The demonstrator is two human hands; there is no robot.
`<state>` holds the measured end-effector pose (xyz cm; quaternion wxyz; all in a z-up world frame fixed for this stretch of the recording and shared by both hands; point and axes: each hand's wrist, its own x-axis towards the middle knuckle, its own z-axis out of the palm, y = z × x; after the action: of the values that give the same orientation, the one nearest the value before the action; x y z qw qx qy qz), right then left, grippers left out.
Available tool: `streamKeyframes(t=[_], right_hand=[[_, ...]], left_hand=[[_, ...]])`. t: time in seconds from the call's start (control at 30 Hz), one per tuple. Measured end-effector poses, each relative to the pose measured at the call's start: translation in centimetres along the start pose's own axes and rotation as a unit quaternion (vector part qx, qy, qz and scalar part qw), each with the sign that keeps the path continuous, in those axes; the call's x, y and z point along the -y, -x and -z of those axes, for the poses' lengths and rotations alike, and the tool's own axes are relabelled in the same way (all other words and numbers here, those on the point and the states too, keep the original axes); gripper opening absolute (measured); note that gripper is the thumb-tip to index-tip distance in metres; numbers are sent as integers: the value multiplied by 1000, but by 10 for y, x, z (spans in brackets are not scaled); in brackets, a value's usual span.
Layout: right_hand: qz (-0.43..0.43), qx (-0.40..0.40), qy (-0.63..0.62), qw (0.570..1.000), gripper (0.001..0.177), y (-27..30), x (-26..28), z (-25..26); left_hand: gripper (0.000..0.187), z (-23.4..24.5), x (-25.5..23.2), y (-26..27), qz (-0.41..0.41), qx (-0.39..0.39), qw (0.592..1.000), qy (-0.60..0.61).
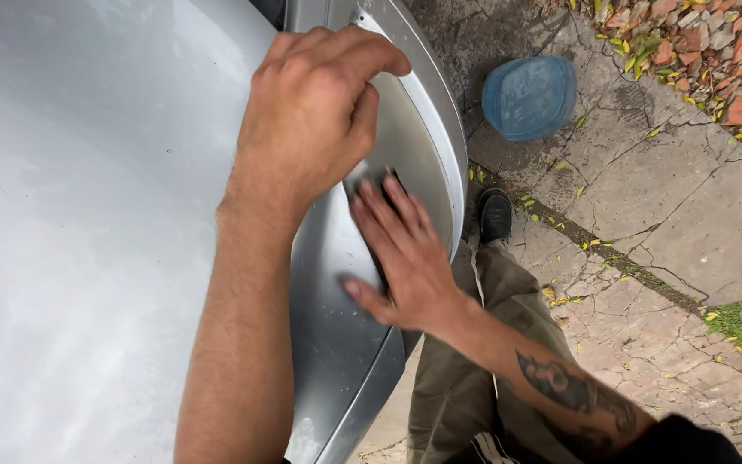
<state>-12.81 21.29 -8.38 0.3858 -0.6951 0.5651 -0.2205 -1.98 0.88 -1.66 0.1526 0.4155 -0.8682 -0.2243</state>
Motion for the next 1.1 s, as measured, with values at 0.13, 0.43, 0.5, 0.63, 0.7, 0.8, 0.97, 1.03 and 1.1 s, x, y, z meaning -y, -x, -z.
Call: streamKeyframes(t=[0.13, 0.43, 0.5, 0.63, 0.7, 0.8, 0.97, 1.03, 1.1], right_hand=[[14, -15, -57, 998, 78, -29, 5, 20], [3, -23, -79, 997, 78, -41, -5, 23], [-9, -30, -81, 996, 82, -34, 1, 29], [4, -62, -55, 997, 85, 17, -4, 3], [20, -58, -65, 996, 85, 3, -11, 5], [29, -77, -74, 994, 79, -39, -15, 6], [-20, -45, -46, 998, 86, 32, -10, -18], [-24, -32, -41, 998, 86, 18, -10, -19], [23, -39, -29, 999, 84, -33, -16, -2]], left_hand=[[31, -17, 3, 6, -10, 49, 998, -35], [22, -5, 20, 19, 58, 100, 980, -165], [22, -4, 21, 15, 63, 99, 982, -148], [19, -9, 26, 18, 63, 99, 980, -164], [23, -20, 37, 25, 65, 144, 980, -123], [26, -14, 37, 28, 97, 161, 978, -96], [27, -19, 34, 22, 98, 174, 976, -91], [27, -18, 38, 29, 103, 168, 976, -97], [26, -24, 42, 28, 95, 165, 978, -90]])
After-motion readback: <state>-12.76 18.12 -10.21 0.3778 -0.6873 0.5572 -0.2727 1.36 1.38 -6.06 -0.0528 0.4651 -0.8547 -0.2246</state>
